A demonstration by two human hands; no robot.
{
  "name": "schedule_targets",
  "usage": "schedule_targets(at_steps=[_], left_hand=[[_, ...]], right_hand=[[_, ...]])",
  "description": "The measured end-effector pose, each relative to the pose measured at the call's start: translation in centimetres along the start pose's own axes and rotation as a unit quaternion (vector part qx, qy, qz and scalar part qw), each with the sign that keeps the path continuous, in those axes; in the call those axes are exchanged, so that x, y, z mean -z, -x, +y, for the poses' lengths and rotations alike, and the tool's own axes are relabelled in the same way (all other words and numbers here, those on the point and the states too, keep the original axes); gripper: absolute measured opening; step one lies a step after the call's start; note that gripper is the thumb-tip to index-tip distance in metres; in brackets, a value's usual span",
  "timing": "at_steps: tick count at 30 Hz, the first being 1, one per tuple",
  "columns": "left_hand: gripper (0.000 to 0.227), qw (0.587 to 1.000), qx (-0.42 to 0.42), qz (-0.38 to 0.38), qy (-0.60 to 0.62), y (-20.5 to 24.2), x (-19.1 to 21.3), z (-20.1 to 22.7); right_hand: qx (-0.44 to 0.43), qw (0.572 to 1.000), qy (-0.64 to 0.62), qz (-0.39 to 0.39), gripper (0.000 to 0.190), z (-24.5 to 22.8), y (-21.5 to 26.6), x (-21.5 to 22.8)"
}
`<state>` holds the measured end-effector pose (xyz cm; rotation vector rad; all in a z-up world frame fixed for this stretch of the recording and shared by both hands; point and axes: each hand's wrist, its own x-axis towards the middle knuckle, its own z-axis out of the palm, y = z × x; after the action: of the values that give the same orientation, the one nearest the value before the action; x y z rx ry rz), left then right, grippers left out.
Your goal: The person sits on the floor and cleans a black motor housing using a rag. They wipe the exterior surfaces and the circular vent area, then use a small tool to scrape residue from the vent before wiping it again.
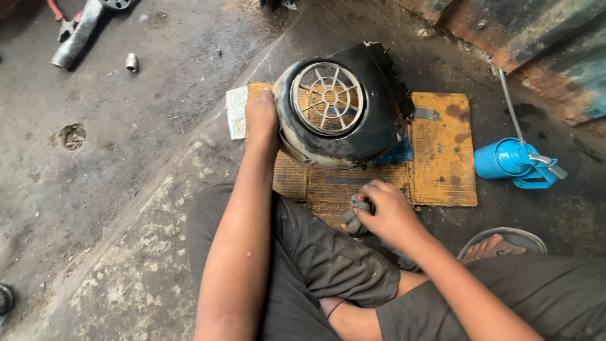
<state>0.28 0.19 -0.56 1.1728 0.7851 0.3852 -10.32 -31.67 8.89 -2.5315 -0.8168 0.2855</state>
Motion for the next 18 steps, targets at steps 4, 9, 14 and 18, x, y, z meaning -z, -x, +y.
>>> schedule_targets(at_steps=[4,9,14,18], left_hand=[[0.038,1.000,-0.002,-0.019,0.020,-0.9,0.0,-0.3],[0.037,0.998,0.016,-0.029,0.054,-0.5,0.5,-0.3],[0.037,0.998,0.024,-0.030,0.047,0.1,0.5,0.6],[0.034,0.996,0.046,-0.032,0.064,0.7,0.5,1.3]], right_hand=[[-0.142,0.939,-0.312,-0.026,0.016,3.2,1.0,1.5],[-0.218,0.906,-0.361,0.040,0.019,5.3,0.2,3.3],[-0.345,0.885,-0.302,0.085,0.061,3.6,-0.8,6.4],[-0.334,0.774,-0.538,0.027,0.085,3.2,-0.4,9.1]])
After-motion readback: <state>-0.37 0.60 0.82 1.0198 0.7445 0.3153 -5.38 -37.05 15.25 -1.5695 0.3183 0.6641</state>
